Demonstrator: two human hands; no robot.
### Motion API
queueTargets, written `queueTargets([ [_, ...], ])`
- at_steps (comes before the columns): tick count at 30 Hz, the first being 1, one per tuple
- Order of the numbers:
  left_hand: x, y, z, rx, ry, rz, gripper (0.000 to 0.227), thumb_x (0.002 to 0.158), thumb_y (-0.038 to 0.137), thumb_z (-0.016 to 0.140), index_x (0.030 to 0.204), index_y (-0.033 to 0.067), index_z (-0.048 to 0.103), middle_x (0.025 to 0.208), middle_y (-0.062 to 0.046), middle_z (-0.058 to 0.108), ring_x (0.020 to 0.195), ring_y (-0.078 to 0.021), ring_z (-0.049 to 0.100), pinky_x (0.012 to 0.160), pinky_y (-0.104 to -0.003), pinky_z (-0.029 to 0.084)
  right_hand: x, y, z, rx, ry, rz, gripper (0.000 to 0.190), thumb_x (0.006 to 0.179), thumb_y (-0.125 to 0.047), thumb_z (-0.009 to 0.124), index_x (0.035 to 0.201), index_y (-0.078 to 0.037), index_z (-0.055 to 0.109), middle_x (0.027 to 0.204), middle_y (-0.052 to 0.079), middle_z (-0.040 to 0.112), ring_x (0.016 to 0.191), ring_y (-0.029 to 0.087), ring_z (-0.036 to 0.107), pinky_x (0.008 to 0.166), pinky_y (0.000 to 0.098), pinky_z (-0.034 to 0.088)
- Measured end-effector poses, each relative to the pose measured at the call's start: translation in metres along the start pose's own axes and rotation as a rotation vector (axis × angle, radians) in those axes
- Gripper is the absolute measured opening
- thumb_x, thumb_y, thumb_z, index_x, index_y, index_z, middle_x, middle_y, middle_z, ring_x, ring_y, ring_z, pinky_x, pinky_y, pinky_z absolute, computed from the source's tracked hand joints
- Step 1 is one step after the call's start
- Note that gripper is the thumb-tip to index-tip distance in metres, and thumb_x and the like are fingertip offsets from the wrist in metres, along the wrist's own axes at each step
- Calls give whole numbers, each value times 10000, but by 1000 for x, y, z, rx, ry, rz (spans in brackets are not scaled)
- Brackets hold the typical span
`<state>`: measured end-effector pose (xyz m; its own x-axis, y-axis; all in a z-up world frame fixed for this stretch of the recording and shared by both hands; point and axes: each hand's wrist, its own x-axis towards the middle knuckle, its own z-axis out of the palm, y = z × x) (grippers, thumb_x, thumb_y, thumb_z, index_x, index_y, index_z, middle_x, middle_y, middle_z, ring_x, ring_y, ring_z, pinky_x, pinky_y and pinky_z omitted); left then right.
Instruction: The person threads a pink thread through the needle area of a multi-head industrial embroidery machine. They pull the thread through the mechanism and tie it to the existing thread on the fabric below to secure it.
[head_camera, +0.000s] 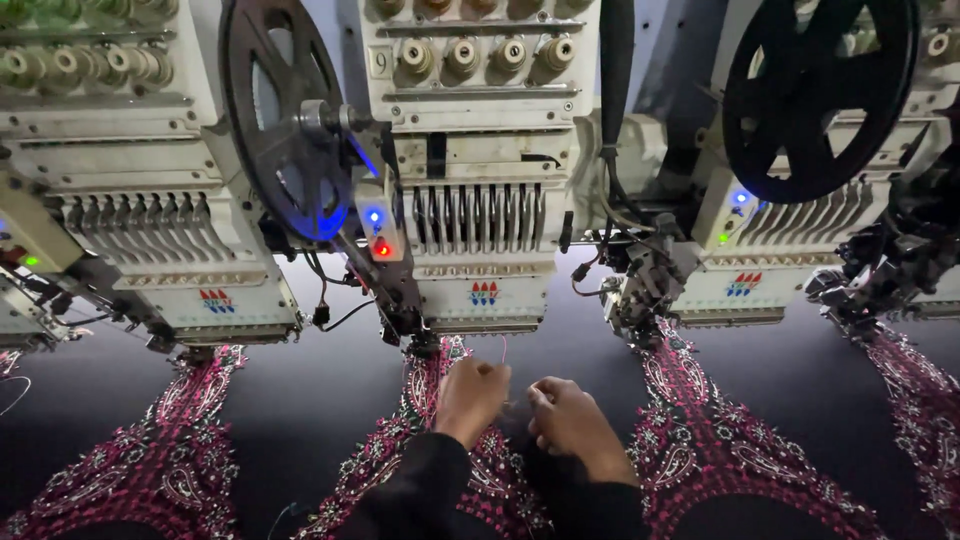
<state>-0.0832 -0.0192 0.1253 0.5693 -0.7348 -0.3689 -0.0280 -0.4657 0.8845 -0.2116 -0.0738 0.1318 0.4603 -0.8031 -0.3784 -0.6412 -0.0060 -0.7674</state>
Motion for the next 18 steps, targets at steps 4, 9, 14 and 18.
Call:
queueTargets([
  [4,27,-28,1,477,197,313,327,867,142,505,552,126,416,545,-35,411,527,-194,402,541,-417,324,9,9,1,3,-3,12,302,1039,-298,491,1139,-115,710,783,63,728,585,139,640,529,267,536],
  [9,9,-33,13,694,112,257,260,970,242,725,823,36,669,961,-76,638,840,-205,641,764,-388,597,14,13,4,-42,7,-25,280,1047,-277,492,1038,-96,706,760,62,721,571,148,650,502,274,536],
  [14,58,-72,43,973,337,537,91,900,39,635,953,71,702,996,-176,657,984,-368,594,711,-483,584,17,15,3,-99,56,-87,286,999,-300,544,901,-87,707,664,70,689,532,171,682,492,316,597],
  [18,45,-70,37,906,360,534,197,888,224,706,953,40,684,1032,-174,646,975,-305,603,694,-420,607,21,17,6,-148,75,-90,291,980,-321,546,959,-117,753,717,66,742,574,200,706,673,349,589],
])
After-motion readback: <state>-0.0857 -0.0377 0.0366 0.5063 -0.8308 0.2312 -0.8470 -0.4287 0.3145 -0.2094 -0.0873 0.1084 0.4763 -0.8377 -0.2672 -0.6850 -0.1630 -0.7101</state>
